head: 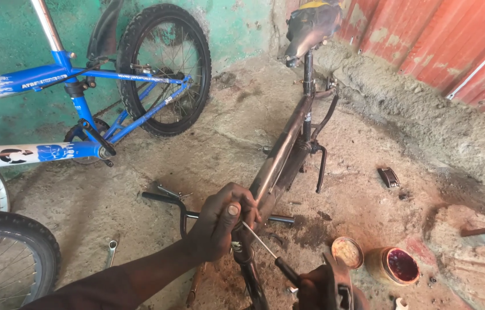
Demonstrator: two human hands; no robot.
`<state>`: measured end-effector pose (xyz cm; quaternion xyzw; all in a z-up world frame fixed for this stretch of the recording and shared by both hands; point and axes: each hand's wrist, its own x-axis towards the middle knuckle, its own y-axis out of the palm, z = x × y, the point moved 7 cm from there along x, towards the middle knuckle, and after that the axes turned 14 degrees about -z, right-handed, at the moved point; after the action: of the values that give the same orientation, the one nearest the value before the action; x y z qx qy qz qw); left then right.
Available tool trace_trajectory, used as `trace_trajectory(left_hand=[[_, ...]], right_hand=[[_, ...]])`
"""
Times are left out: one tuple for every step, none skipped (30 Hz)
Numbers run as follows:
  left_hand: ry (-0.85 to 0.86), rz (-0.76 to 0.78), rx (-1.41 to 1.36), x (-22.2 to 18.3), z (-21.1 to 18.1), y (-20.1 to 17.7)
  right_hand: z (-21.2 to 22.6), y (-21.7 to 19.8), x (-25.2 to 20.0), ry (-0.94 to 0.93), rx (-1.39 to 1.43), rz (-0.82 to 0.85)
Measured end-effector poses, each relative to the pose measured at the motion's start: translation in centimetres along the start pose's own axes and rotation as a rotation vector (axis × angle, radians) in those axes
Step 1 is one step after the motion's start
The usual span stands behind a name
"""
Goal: Repairing a bicycle headset by loosening components with an adjustable wrench, adjusting bearings with a pick, and tapping parts with a hammer.
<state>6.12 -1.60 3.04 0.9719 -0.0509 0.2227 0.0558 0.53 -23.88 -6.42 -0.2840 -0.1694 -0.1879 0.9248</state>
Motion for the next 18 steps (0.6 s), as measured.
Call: trace_trajectory(left_hand=[[-0.01, 0.002, -0.002, 0.0, 0.0, -0.1], [0.013, 0.009, 0.005, 0.0, -0.2, -0.2], [0.04, 0.019, 0.008, 0.2, -0.2, -0.2], [0.033, 0.024, 0.001, 0.1, -0.3, -0.6], [0.0, -0.018, 0.019, -0.1, 0.0, -0.9], [-0.034, -0.06, 0.037, -0.3, 0.3, -1.2], [-0.054, -0.053, 0.016, -0.4, 0.2, -1.1], [-0.037, -0.075, 0.088, -0.4, -0.1, -1.2], [-0.01, -0.093, 0.164, -0.1, -0.3, -1.5], [-0.02, -0.083, 0.146, -0.1, -0.2, -1.3], [-0.006, -0.079, 0.162, -0.2, -0.4, -1.2], [0.007, -0.075, 0.177, -0.2, -0.5, -1.1], [0.001, -0.07, 0.17, -0.3, -0.5, -1.0], [-0.004, -0.069, 0.172, -0.4, -0.4, -0.9], [-0.006, -0.068, 0.176, -0.3, -0.5, -0.8], [-0.009, -0.064, 0.171, -0.3, -0.4, -0.7], [0.001, -0.059, 0.193, -0.3, -0.3, -0.7], [0.01, -0.055, 0.216, -0.3, -0.2, -0.8]], right_hand=[[0.0, -0.3, -0.2, 0.009, -0.004, 0.003], [-1.3, -0.6, -0.6, 0.21, 0.038, 0.02], [-2.5, -0.8, -1.0, 0.411, 0.077, 0.028], [-4.9, 0.7, -1.3, 0.418, 0.07, 0.025], [-8.0, 1.5, -2.0, 0.515, 0.102, -0.021], [-11.2, 2.2, -2.8, 0.611, 0.134, -0.069], [-12.5, 2.5, -3.3, 0.627, 0.109, -0.076], [-13.9, 3.5, -4.2, 0.667, 0.046, 0.045], [-15.3, 4.8, -4.8, 0.701, -0.009, 0.162], [-16.8, 5.0, -5.5, 0.713, -0.025, 0.15], [-18.0, 5.2, -6.0, 0.651, -0.137, 0.15], [-19.2, 5.3, -6.4, 0.589, -0.247, 0.151], [-17.9, 4.6, -6.1, 0.596, -0.254, 0.148], [-15.4, 4.3, -5.2, 0.454, -0.136, 0.155], [-12.8, 3.9, -4.2, 0.307, -0.016, 0.158], [-13.0, 3.7, -4.4, 0.311, -0.02, 0.155], [-12.4, 4.1, -4.4, 0.169, -0.067, 0.215], [-11.8, 4.5, -4.6, 0.025, -0.114, 0.274]])
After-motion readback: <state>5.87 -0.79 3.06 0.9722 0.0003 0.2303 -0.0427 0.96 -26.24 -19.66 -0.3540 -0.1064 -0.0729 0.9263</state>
